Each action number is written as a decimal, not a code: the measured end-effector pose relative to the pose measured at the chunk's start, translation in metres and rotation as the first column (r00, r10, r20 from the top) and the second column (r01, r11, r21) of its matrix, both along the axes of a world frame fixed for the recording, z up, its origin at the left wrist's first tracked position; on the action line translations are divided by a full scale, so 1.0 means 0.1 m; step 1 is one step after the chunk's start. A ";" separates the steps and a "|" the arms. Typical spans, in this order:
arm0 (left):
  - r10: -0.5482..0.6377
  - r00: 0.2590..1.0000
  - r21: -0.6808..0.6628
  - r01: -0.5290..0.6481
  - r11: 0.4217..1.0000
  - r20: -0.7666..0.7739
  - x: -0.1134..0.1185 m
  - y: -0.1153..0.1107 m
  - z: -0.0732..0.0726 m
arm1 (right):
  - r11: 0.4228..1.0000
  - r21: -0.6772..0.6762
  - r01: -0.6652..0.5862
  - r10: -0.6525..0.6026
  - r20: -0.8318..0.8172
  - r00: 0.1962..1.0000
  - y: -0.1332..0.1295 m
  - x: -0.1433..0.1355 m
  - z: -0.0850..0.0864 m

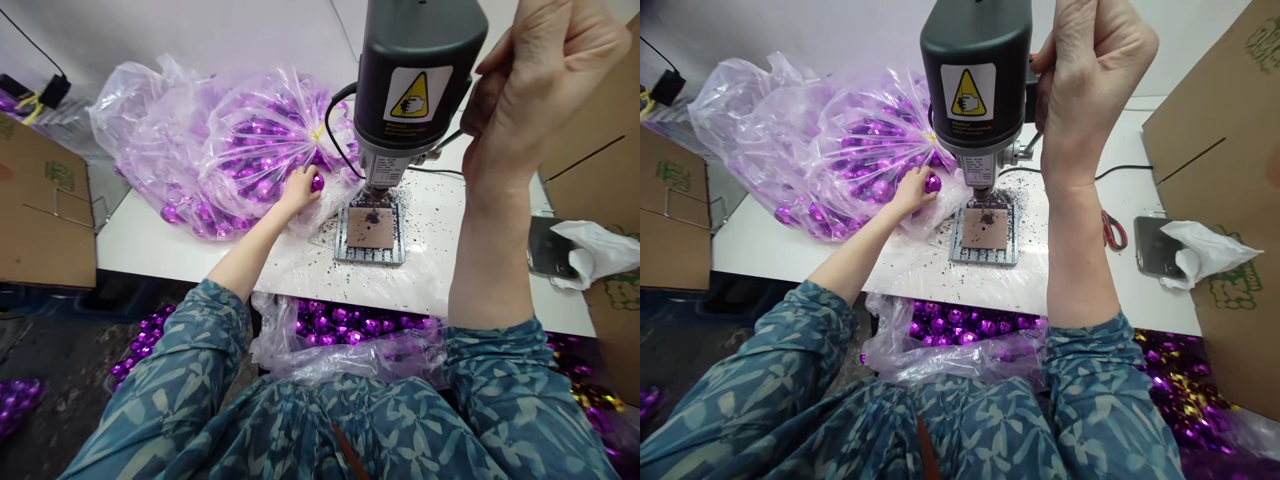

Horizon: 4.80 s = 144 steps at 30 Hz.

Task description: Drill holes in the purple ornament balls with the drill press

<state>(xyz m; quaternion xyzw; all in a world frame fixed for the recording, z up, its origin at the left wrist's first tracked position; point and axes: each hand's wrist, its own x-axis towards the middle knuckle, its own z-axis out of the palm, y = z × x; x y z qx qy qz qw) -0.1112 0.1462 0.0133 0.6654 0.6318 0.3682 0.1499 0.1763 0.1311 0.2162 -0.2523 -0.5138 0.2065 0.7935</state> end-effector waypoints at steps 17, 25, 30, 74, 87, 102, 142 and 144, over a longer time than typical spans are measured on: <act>-0.143 0.700 -0.154 0.343 0.926 0.700 0.75 -0.84 -0.08 | 0.991 -0.069 -0.113 0.108 -0.077 0.991 -0.23 -0.02 0.08; -0.297 0.724 -0.087 0.441 0.893 0.622 0.88 -0.85 -0.13 | 0.986 -0.152 -0.069 0.062 -0.050 0.997 -0.23 -0.05 0.09; -0.302 0.769 -0.090 0.420 0.903 0.563 0.94 -0.80 -0.16 | 0.980 -0.188 -0.061 0.054 -0.040 0.998 -0.26 -0.06 0.13; -0.341 0.853 0.106 0.326 0.939 0.396 1.29 -0.93 -0.47 | 0.918 0.385 0.099 -0.102 -0.013 0.995 -0.50 0.07 -0.93; -0.329 0.844 0.097 0.319 0.943 0.424 1.30 -0.93 -0.49 | 0.930 0.311 0.194 -0.220 0.052 0.974 -0.53 0.10 -1.00; -0.686 0.706 -0.225 0.707 0.671 0.176 0.96 -2.19 0.18 | 0.989 -0.120 -0.085 0.090 0.030 0.996 -0.22 0.04 0.08; -0.273 0.760 -0.021 0.352 0.936 0.590 0.85 -0.80 -0.23 | 0.991 -0.039 -0.127 0.126 -0.009 0.992 -0.29 0.00 0.05; -0.276 0.764 -0.019 0.352 0.936 0.583 0.90 -0.75 -0.29 | 0.992 -0.068 -0.103 0.103 -0.010 0.995 -0.29 -0.02 0.07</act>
